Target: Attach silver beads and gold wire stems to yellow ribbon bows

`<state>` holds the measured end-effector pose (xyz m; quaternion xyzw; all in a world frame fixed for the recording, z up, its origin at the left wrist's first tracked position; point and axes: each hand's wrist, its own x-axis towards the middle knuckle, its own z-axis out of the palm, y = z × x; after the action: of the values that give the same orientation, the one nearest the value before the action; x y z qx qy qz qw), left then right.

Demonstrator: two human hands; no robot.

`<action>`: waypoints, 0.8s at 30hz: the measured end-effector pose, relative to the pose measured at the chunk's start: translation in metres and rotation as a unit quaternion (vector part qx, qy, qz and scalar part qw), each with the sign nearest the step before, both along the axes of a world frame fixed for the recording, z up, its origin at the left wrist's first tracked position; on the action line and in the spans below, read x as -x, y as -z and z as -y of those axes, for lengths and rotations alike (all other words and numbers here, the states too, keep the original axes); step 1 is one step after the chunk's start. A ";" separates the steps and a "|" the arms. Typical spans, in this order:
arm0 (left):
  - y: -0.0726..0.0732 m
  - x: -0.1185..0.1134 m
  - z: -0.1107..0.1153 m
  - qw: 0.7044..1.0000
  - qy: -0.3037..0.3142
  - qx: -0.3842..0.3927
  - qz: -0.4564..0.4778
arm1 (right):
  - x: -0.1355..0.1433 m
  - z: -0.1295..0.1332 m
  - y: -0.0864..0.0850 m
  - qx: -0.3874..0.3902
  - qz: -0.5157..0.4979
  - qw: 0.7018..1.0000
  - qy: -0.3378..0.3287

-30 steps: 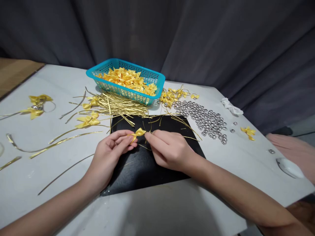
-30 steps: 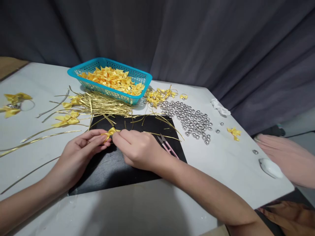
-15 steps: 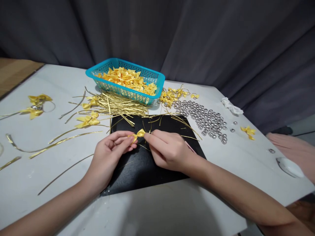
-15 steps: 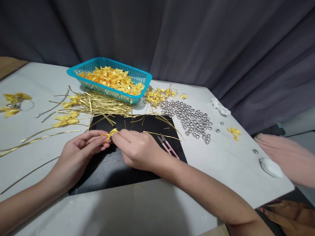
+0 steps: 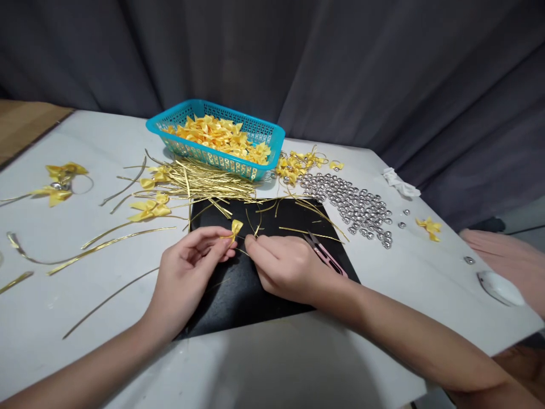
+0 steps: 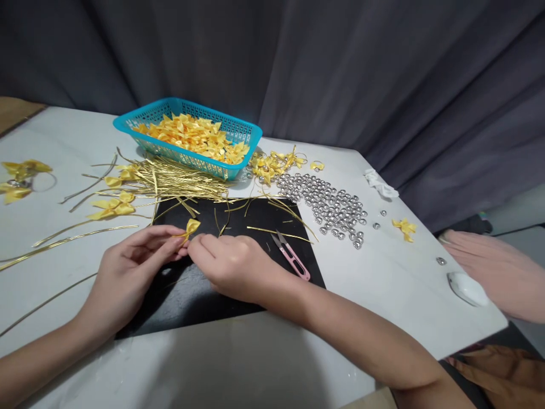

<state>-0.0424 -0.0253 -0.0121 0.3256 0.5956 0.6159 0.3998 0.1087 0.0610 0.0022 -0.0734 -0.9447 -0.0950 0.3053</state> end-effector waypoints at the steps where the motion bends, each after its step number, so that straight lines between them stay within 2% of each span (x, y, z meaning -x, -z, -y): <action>1: -0.001 -0.001 0.001 1.000 -0.007 -0.006 -0.021 | 0.001 0.001 0.001 0.002 -0.007 1.000 -0.002; 6: 0.000 -0.008 0.009 0.990 -0.042 -0.034 -0.132 | 0.003 0.004 0.007 0.016 -0.063 0.998 -0.006; 9: 0.003 -0.009 0.015 0.972 -0.027 -0.065 -0.224 | 0.004 0.007 0.012 0.045 -0.108 0.993 -0.018; 12: 0.005 -0.008 0.020 0.944 -0.003 -0.124 -0.306 | 0.007 0.011 0.019 0.112 -0.151 0.982 -0.008; 14: 0.006 -0.008 0.022 0.930 -0.008 -0.152 -0.333 | 0.010 0.015 0.022 0.173 -0.210 0.962 -0.004; 16: 0.005 -0.010 0.023 0.930 -0.035 -0.151 -0.335 | 0.013 0.018 0.024 0.251 -0.250 0.935 -0.009; 19: 0.005 -0.012 0.021 0.938 -0.079 -0.129 -0.311 | 0.014 0.020 0.025 0.384 -0.221 0.896 -0.006; 22: 0.006 -0.011 0.020 0.936 -0.071 -0.136 -0.317 | 0.014 0.020 0.025 0.487 -0.184 0.853 -0.019; 24: 0.006 -0.009 0.020 0.931 -0.059 -0.147 -0.330 | 0.014 0.019 0.026 0.527 -0.182 0.829 -0.038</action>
<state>-0.0335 -0.0448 -0.0183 0.5295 0.6153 0.5769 0.0911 0.0946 0.0418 -0.0234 -0.2031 -0.7807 0.4442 0.3899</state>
